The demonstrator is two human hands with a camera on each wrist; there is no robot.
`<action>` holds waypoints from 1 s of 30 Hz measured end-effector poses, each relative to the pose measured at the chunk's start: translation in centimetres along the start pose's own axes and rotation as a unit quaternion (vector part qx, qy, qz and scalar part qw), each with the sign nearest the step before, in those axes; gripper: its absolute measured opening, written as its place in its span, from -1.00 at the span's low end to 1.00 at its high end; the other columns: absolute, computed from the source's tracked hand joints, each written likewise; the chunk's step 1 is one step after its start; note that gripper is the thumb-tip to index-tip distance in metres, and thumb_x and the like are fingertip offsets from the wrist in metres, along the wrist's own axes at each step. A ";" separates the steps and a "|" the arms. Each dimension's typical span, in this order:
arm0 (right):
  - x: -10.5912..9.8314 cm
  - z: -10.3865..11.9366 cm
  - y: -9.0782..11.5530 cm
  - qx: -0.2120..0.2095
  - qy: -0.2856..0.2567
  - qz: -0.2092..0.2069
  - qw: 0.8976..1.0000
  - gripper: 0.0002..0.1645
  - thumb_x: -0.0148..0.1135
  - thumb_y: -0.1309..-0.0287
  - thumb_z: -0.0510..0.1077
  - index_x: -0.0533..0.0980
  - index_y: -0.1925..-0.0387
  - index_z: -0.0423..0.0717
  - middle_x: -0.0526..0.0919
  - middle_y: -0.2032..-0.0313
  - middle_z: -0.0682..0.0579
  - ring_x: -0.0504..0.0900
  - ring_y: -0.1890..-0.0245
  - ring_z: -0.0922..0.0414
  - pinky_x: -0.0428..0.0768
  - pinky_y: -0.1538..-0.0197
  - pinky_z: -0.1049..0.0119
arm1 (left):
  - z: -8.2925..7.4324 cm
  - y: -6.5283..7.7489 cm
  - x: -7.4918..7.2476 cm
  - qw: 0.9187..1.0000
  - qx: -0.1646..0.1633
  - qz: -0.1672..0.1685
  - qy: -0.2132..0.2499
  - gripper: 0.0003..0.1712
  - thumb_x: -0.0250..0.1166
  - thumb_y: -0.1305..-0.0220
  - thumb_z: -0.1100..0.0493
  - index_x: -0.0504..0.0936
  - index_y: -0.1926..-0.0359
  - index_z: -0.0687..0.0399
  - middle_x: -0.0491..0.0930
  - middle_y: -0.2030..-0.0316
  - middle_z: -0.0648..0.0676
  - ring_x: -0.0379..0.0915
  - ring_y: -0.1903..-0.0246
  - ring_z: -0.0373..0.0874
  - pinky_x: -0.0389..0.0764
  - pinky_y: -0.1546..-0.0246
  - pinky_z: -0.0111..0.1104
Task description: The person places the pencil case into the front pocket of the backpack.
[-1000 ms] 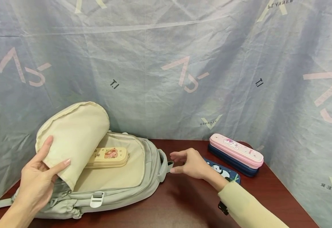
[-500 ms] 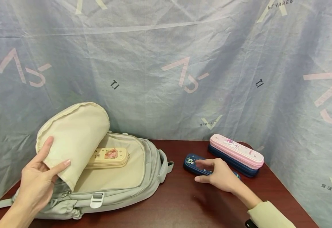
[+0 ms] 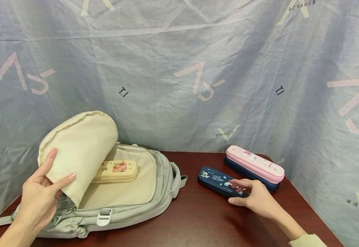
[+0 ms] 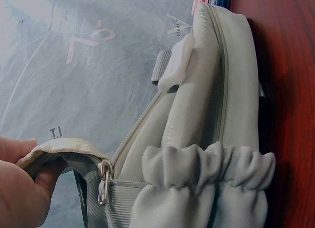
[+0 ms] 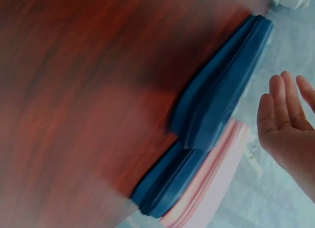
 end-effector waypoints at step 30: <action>-2.9 -6.2 0.7 0.044 0.054 -0.019 0.997 -0.13 0.71 0.06 -0.08 0.59 -0.27 -0.34 0.66 0.04 -0.14 0.60 0.22 0.02 0.57 0.30 0.37 | -0.2 -0.1 0.2 1.000 0.019 0.009 0.007 0.13 0.24 -0.23 0.76 0.19 -0.65 -0.13 -0.16 -0.68 -0.10 0.03 -0.54 -0.27 0.58 -0.16 -0.49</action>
Point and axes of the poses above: each hand's wrist, its own y-axis away from the middle knuckle, its own x-axis out of the palm, z = x × y, the point moved 6 cm from there along -y, towards the middle knuckle
